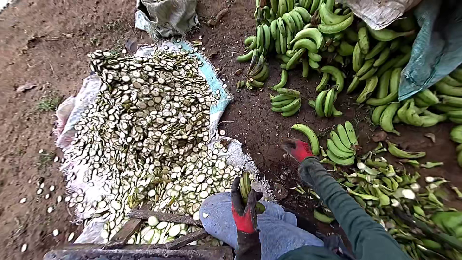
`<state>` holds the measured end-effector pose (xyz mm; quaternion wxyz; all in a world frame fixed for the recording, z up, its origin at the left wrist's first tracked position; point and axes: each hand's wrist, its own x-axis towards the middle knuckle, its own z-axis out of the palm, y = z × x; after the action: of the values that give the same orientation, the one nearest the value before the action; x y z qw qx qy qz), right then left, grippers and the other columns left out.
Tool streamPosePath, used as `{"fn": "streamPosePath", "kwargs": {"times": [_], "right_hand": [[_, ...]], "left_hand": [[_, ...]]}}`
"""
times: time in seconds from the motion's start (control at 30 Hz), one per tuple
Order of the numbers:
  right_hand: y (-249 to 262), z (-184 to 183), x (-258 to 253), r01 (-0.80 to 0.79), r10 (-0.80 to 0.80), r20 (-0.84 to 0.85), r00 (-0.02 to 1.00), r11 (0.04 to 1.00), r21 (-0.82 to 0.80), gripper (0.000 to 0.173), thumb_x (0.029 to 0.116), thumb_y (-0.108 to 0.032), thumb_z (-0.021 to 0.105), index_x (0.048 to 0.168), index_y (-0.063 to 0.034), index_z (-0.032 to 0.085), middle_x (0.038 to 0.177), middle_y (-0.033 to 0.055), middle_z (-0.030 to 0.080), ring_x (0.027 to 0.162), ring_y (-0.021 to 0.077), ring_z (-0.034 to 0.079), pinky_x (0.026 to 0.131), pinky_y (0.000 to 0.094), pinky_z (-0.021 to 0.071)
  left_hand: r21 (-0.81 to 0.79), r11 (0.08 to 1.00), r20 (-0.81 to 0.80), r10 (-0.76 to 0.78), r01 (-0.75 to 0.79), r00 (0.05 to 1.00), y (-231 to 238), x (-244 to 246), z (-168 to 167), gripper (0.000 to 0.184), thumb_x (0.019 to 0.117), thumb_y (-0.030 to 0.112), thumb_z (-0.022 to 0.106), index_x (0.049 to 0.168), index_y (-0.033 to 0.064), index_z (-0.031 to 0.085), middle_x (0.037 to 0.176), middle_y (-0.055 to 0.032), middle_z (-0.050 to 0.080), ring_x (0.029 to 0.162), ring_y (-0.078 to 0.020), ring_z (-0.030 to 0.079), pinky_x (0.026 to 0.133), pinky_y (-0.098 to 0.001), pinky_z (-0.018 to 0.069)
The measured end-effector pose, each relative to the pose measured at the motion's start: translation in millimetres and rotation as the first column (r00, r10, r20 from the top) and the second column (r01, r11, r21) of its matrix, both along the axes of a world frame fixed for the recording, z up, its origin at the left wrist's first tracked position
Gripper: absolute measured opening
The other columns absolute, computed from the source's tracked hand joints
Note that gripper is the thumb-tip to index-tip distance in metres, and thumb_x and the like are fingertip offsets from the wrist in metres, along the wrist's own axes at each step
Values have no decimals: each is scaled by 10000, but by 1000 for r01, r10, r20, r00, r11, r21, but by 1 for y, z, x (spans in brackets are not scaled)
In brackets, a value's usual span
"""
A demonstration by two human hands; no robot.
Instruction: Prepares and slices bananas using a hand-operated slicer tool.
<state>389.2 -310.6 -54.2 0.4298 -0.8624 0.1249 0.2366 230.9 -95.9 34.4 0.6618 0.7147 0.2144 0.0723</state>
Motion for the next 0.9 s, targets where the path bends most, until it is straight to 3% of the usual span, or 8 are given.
{"fn": "streamPosePath", "kwargs": {"times": [0.17, 0.27, 0.37, 0.5, 0.6, 0.7, 0.8, 0.9], "right_hand": [[-60, -103, 28, 94, -213, -191, 958, 864, -495, 956, 842, -270, 803, 1594, -9, 273, 1511, 317, 441, 1376, 461, 485, 1098, 603, 432], [-31, -79, 16, 396, -450, -195, 872, 880, -262, 789, 860, -345, 800, 1477, 16, 465, 1426, 250, 565, 1340, 355, 552, 1115, 521, 442], [5, -41, -5, 647, -632, -171, 756, 761, 49, 778, 872, -164, 799, 1499, 35, 384, 1360, 272, 593, 1247, 365, 610, 1061, 502, 490], [85, 40, -78, 295, -369, 241, 898, 909, 294, 745, 808, -80, 784, 1444, 67, 425, 1340, 264, 591, 1209, 338, 617, 1038, 456, 516], [149, 77, -131, -260, -126, 828, 547, 914, 311, 462, 819, -134, 775, 1198, 69, 604, 1183, 264, 673, 1116, 308, 680, 959, 389, 573], [198, 105, -151, -661, 4, 957, 289, 724, 196, 435, 883, -229, 729, 1251, -84, 549, 1238, 205, 665, 1203, 302, 643, 1038, 429, 531], [235, 136, -158, -869, 261, 858, 444, 358, 341, 602, 860, -313, 784, 1336, -11, 573, 1351, 169, 630, 1326, 258, 556, 1144, 483, 441], [284, 177, -182, -775, 545, 632, 551, 53, 630, 923, 886, -274, 779, 1556, 82, 253, 1433, 204, 574, 1272, 195, 619, 1093, 358, 520]], "left_hand": [[-377, 912, -17, 168, -162, 986, 14, -37, 18, 591, 1029, 258, 463, 1557, 95, 256, 1136, -100, 647, 646, -167, 673, 569, -338, 615], [-449, 850, -17, 300, -275, 954, 28, -50, 30, 523, 1041, 174, 403, 1543, 183, 258, 1090, -59, 651, 640, -141, 659, 556, -305, 593], [-365, 872, -25, 341, -326, 940, 42, -56, 33, 552, 1053, 196, 368, 1572, 241, 184, 1069, -34, 615, 704, -164, 676, 617, -357, 613], [-403, 830, -94, 382, -386, 919, 46, -49, 41, 434, 1100, 327, 330, 1519, 218, 309, 980, -21, 634, 674, -154, 670, 598, -345, 605], [-473, 804, 33, 424, -360, 905, 55, -45, 55, 414, 1104, 326, 289, 1477, 153, 341, 1053, -54, 665, 764, -159, 700, 657, -335, 614], [-195, 897, 251, 436, -396, 864, 80, -67, 72, 689, 993, 235, 504, 1577, 5, 220, 1445, -145, 515, 1223, -129, 583, 1015, -306, 516], [-110, 717, 303, 684, -689, 664, 107, -102, 100, 788, 864, 65, 716, 1531, -20, 307, 1384, -175, 561, 1183, -159, 617, 985, -318, 550], [221, 535, 447, 688, -816, 572, 134, -138, 112, 912, 773, 112, 781, 1512, -114, 297, 1434, -236, 515, 1256, -134, 563, 1057, -255, 471]]}}
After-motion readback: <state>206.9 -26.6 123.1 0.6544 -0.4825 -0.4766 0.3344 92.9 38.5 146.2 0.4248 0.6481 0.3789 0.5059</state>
